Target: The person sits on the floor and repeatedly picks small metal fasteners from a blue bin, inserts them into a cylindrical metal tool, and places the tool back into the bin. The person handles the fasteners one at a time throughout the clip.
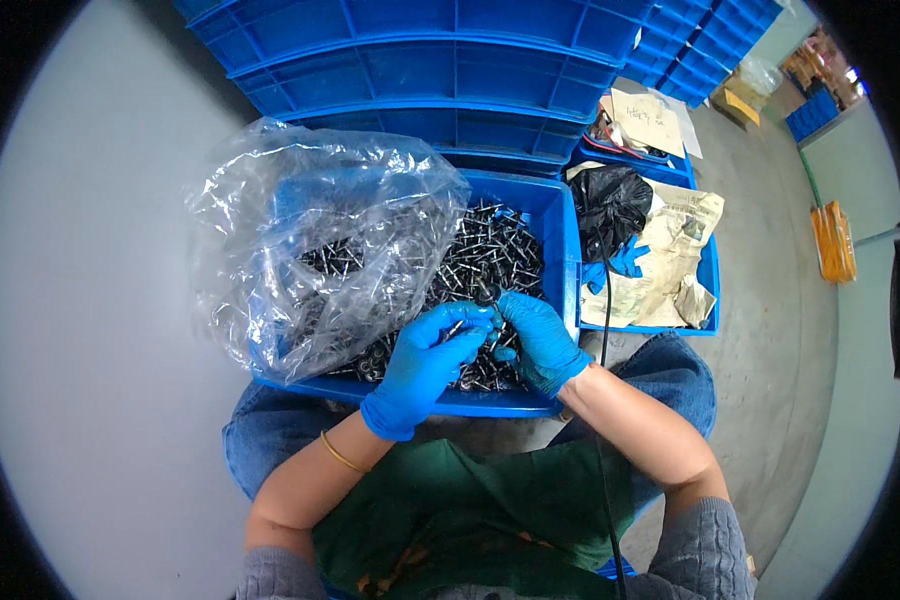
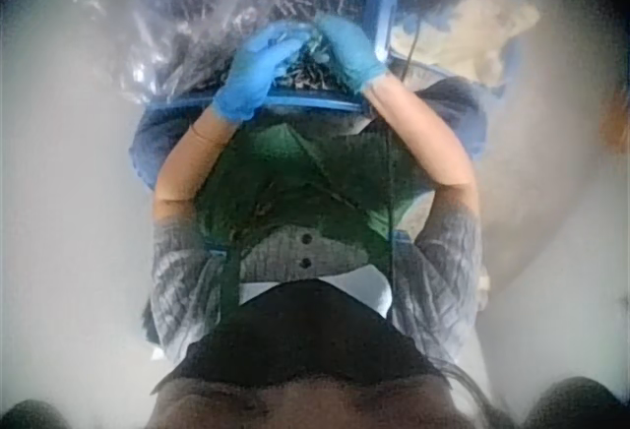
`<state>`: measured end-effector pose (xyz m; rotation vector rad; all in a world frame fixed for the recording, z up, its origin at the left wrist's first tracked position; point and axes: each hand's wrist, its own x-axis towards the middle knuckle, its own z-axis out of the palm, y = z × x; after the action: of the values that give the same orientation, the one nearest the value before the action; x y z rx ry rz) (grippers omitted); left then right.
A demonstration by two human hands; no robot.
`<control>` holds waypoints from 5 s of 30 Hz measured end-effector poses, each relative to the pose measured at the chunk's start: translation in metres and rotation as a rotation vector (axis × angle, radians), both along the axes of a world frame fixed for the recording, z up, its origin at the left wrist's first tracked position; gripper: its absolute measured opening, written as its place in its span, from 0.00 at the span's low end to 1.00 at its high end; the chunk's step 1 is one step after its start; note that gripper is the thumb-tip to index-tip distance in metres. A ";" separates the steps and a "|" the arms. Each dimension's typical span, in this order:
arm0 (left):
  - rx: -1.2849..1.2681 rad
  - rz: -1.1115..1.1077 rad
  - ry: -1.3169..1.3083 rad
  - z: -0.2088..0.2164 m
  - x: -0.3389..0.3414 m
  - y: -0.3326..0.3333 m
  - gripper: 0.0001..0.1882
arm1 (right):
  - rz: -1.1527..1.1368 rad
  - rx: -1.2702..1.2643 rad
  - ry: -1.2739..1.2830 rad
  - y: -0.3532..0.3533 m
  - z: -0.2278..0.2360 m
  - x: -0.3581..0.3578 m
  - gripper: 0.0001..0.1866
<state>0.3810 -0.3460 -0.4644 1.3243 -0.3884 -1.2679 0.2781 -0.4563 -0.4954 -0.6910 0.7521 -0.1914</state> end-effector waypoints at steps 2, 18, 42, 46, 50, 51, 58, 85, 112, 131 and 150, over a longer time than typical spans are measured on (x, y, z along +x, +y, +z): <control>-0.080 -0.006 -0.161 -0.002 -0.003 -0.001 0.08 | -0.025 0.027 0.000 0.004 0.003 0.002 0.09; -0.134 -0.007 -0.537 0.007 0.004 0.005 0.07 | 0.299 -0.277 -0.257 -0.008 0.006 0.001 0.12; -0.086 0.137 0.404 -0.002 0.002 0.002 0.07 | 0.115 -0.668 -0.220 -0.010 0.030 0.004 0.11; -0.104 0.059 0.190 -0.008 0.000 0.003 0.09 | 0.220 -0.608 -0.241 -0.006 0.037 0.005 0.13; -0.112 -0.037 0.230 -0.003 0.004 0.000 0.10 | 0.359 -0.482 -0.228 -0.016 0.036 -0.004 0.14; -0.120 -0.062 0.279 -0.006 0.006 0.002 0.10 | 0.404 -0.405 -0.202 -0.018 0.037 -0.007 0.14; -0.178 -0.145 0.449 -0.016 0.012 0.004 0.13 | 0.298 -0.242 -0.146 -0.021 0.037 -0.004 0.11; -0.191 -0.149 0.190 -0.036 0.015 0.008 0.27 | 0.471 -0.425 -0.162 -0.021 0.024 0.000 0.19; -0.235 0.283 0.470 0.002 0.047 0.008 0.19 | 0.701 -1.312 0.140 -0.019 -0.073 0.014 0.09; 0.064 0.110 0.133 0.000 0.004 -0.005 0.10 | 0.079 0.445 -0.028 -0.009 0.015 -0.005 0.09; 0.054 0.274 0.110 -0.007 -0.001 -0.007 0.09 | -0.021 -0.705 -0.077 0.001 0.009 -0.003 0.07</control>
<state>0.3797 -0.3528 -0.4710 1.2977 -0.0913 -1.1201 0.2754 -0.4555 -0.4868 -1.3349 0.6114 -0.5122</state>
